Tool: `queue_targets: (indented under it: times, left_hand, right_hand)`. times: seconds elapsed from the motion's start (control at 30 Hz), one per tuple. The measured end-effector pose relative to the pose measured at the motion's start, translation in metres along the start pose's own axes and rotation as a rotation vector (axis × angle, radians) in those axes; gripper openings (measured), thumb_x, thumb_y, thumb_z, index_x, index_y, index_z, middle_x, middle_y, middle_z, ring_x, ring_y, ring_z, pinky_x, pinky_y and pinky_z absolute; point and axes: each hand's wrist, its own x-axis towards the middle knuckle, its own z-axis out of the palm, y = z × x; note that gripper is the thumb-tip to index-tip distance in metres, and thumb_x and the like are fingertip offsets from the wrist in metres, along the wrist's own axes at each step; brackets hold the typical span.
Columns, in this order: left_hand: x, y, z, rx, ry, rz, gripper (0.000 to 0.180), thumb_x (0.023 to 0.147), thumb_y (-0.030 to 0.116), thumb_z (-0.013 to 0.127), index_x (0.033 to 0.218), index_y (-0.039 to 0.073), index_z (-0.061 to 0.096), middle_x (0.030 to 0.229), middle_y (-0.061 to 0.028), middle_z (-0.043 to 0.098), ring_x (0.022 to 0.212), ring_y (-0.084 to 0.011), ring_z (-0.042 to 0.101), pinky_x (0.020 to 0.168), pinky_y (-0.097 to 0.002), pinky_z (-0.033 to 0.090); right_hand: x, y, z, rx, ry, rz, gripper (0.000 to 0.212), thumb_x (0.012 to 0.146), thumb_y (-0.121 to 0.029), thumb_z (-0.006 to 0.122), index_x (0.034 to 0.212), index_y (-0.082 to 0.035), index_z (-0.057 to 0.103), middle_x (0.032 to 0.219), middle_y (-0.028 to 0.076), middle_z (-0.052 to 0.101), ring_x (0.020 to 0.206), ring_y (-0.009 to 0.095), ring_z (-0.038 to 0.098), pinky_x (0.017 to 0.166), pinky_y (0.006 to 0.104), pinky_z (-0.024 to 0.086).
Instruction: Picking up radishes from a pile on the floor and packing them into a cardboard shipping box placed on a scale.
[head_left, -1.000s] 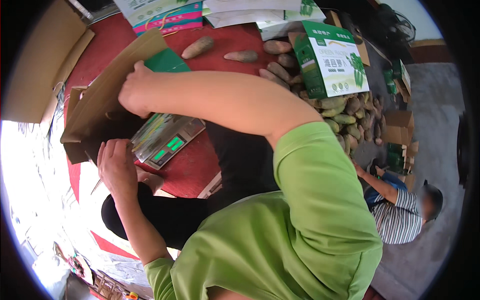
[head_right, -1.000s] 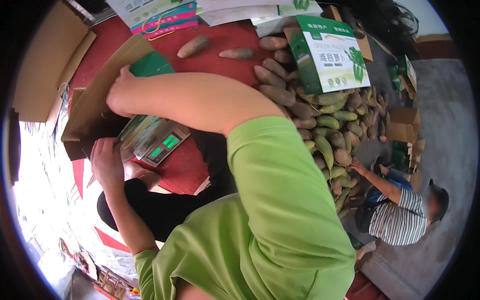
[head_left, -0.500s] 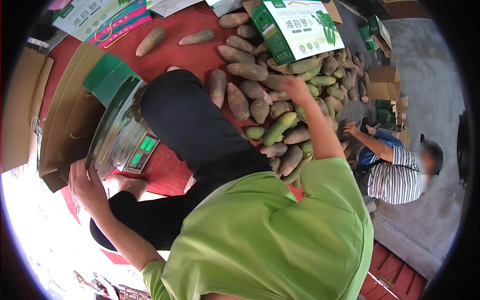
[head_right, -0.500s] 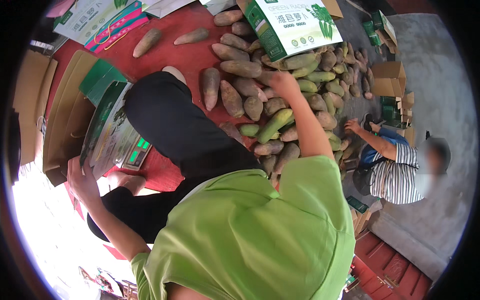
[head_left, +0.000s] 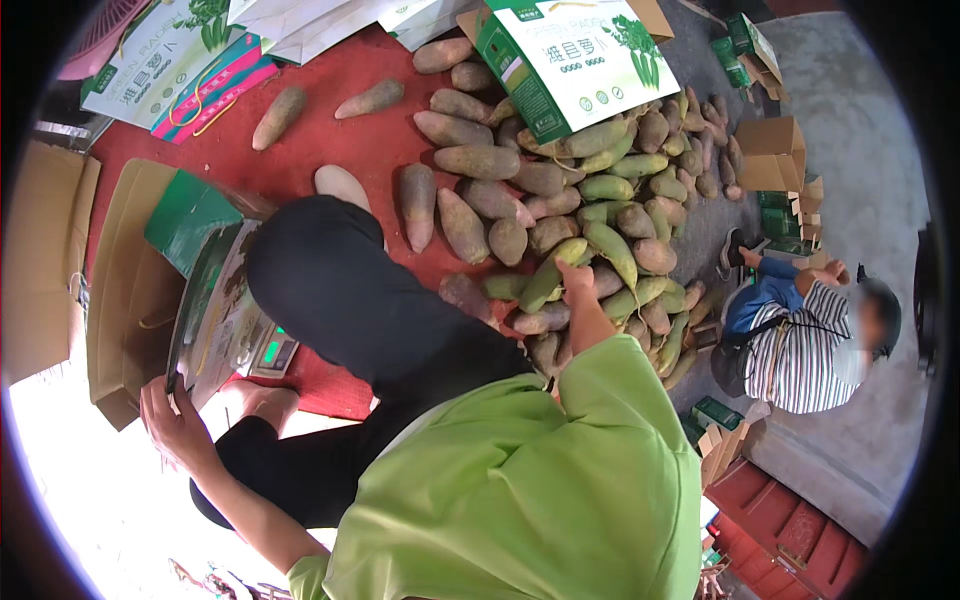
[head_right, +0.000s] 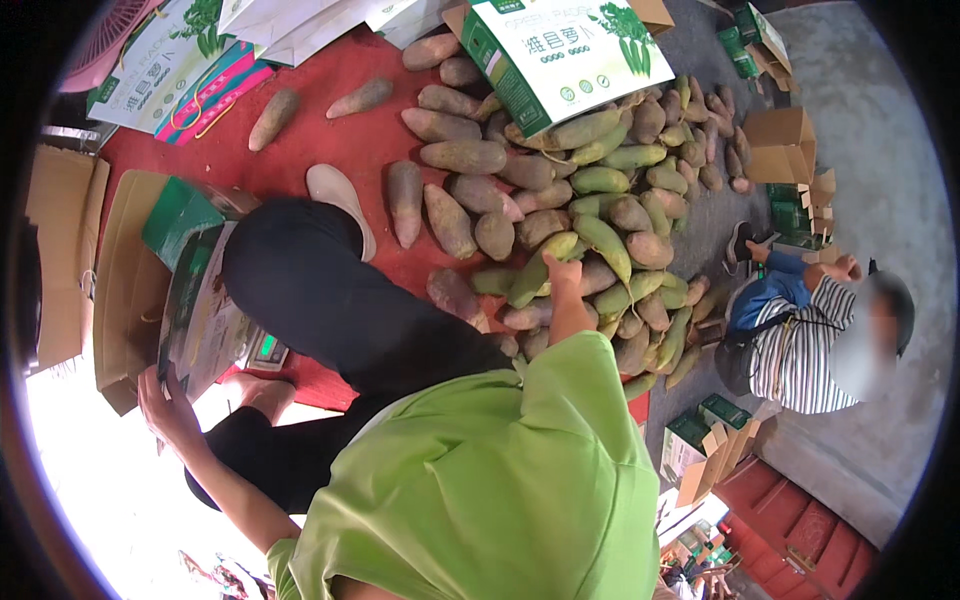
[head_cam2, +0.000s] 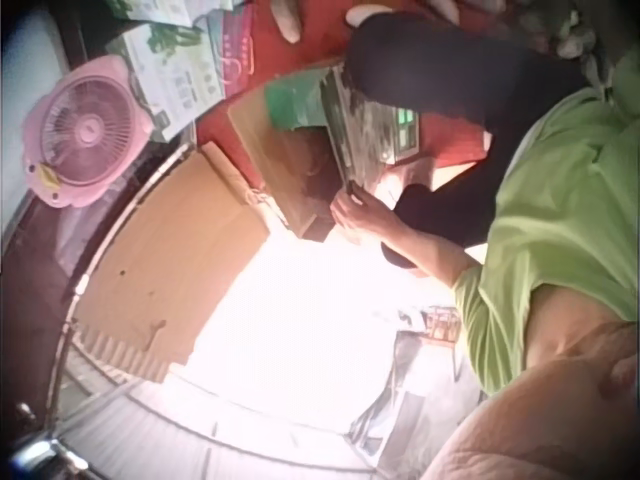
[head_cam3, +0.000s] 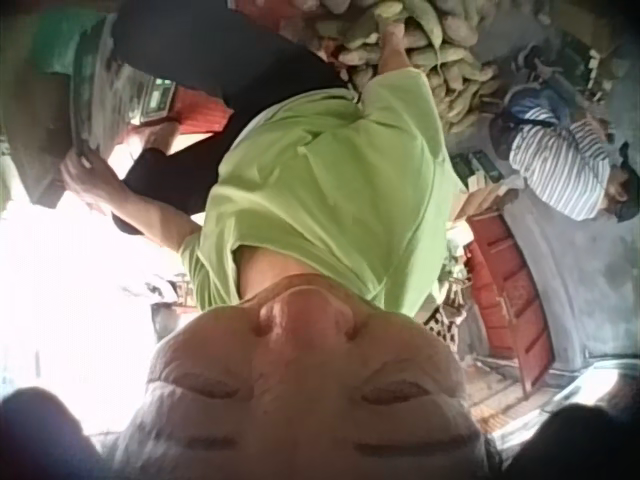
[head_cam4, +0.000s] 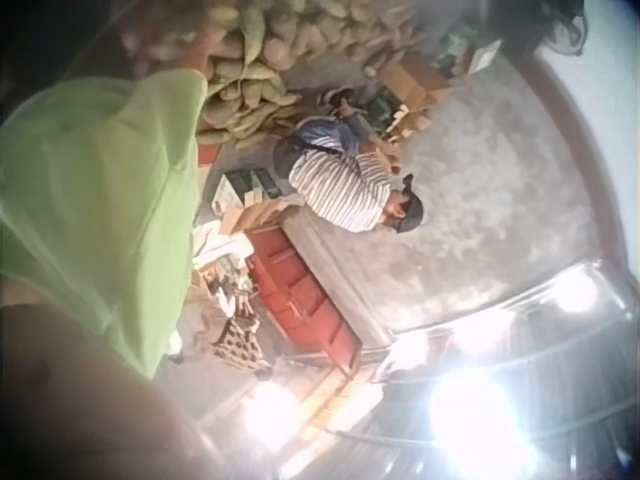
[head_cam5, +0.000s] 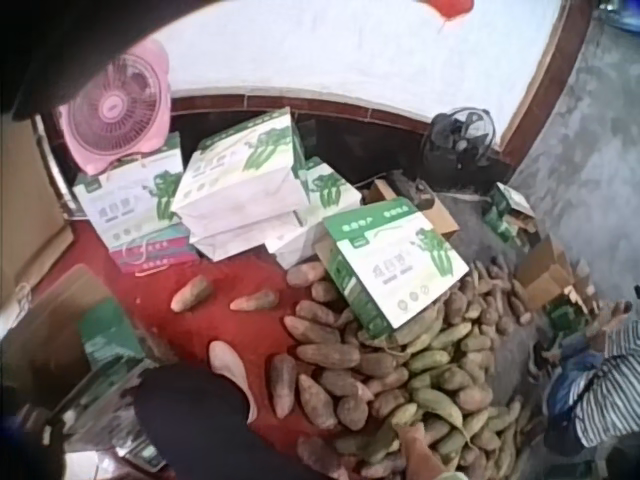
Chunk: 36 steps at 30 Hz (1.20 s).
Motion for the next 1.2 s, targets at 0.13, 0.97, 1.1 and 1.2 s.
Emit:
queue_targets:
  times: [0.13,0.97,1.1,1.2]
  left_hand:
    - [-0.006,-0.004,-0.007,0.05,0.016,-0.007,0.013,0.085,0.009,0.061,0.095,0.002,0.057,0.09,-0.0128,0.058,0.087,-0.034,0.057,0.076,-0.0422,0.045]
    - [0.003,0.019,-0.012,-0.072,-0.013,-0.048,0.007,0.081,0.007,0.059,0.087,0.007,0.063,0.087,-0.0048,0.062,0.087,-0.0247,0.061,0.098,-0.042,0.042]
    - [0.007,0.017,-0.012,-0.081,-0.004,-0.023,0.01,0.079,0.007,0.057,0.087,0.008,0.063,0.088,-0.0047,0.062,0.088,-0.0247,0.061,0.098,-0.0411,0.042]
    - [0.003,0.012,-0.011,-0.07,-0.029,-0.016,0.013,0.078,0.008,0.055,0.088,0.008,0.063,0.09,-0.0057,0.062,0.091,-0.0256,0.06,0.096,-0.0394,0.043]
  right_hand:
    - [-0.026,-0.022,0.041,0.005,0.105,0.047,0.061,0.064,-0.022,0.087,0.11,0.008,0.06,0.105,0.015,0.065,0.096,0.025,0.062,0.078,0.0408,0.051]
    - [-0.358,-0.388,0.061,0.114,-0.761,-1.316,0.072,0.066,-0.009,0.08,0.129,0.003,0.046,0.12,0.014,0.059,0.11,0.022,0.058,0.095,0.0357,0.047]
    - [-0.468,-0.429,0.086,0.241,-1.241,-1.421,0.071,0.061,-0.012,0.084,0.123,0.001,0.052,0.115,0.014,0.061,0.106,0.022,0.061,0.092,0.0342,0.048]
    - [-0.537,-0.421,0.126,0.138,-1.35,-1.629,0.061,0.06,-0.015,0.083,0.113,-0.002,0.056,0.107,0.013,0.064,0.096,0.022,0.064,0.086,0.0339,0.05]
